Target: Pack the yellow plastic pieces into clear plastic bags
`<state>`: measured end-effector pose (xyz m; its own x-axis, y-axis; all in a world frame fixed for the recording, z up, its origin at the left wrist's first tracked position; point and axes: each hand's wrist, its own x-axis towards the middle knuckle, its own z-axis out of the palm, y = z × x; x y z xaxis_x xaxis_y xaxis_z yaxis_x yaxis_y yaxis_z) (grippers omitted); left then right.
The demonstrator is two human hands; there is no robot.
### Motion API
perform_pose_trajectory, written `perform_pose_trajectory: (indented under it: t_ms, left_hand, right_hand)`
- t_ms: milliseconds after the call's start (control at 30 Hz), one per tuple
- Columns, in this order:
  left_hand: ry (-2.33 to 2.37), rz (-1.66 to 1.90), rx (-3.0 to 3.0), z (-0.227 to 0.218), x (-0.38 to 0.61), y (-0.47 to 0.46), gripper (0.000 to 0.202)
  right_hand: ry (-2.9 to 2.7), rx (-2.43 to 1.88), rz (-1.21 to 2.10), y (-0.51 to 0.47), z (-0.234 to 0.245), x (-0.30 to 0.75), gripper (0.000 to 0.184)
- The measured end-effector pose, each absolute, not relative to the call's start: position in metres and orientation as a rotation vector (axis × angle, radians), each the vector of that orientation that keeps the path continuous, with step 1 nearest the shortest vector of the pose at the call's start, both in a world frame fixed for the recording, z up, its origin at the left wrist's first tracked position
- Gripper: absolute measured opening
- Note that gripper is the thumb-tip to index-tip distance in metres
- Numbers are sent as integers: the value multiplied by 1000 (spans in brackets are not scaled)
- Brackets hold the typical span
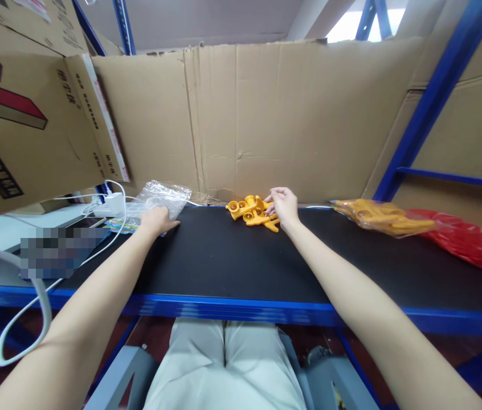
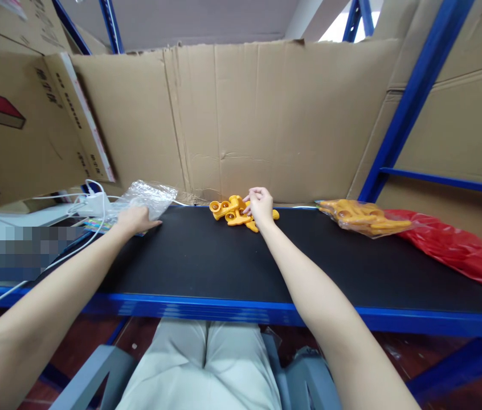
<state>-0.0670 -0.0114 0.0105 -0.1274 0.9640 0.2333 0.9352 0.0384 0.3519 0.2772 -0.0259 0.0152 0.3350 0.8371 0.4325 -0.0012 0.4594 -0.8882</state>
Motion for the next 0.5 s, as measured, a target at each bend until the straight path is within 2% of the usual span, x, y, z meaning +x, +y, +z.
perform_pose_trajectory:
  t_ms: [100, 167, 400, 500]
  left_hand:
    - [2389, 282, 2264, 6, -65, -7, 34]
    - [2416, 152, 2304, 5, -65, -3, 32]
    - [2462, -90, 2331, 2, -55, 5, 31]
    - [2494, -74, 2327, 0, -50, 10, 34]
  right_hand:
    - [-1114, -943, 664, -25, 14, 278, 12]
    - [-1124, -948, 658, -25, 14, 279, 12]
    - [-1158, -984, 659, -21, 12, 281, 9]
    - [-1159, -1003, 647, -21, 13, 284, 7]
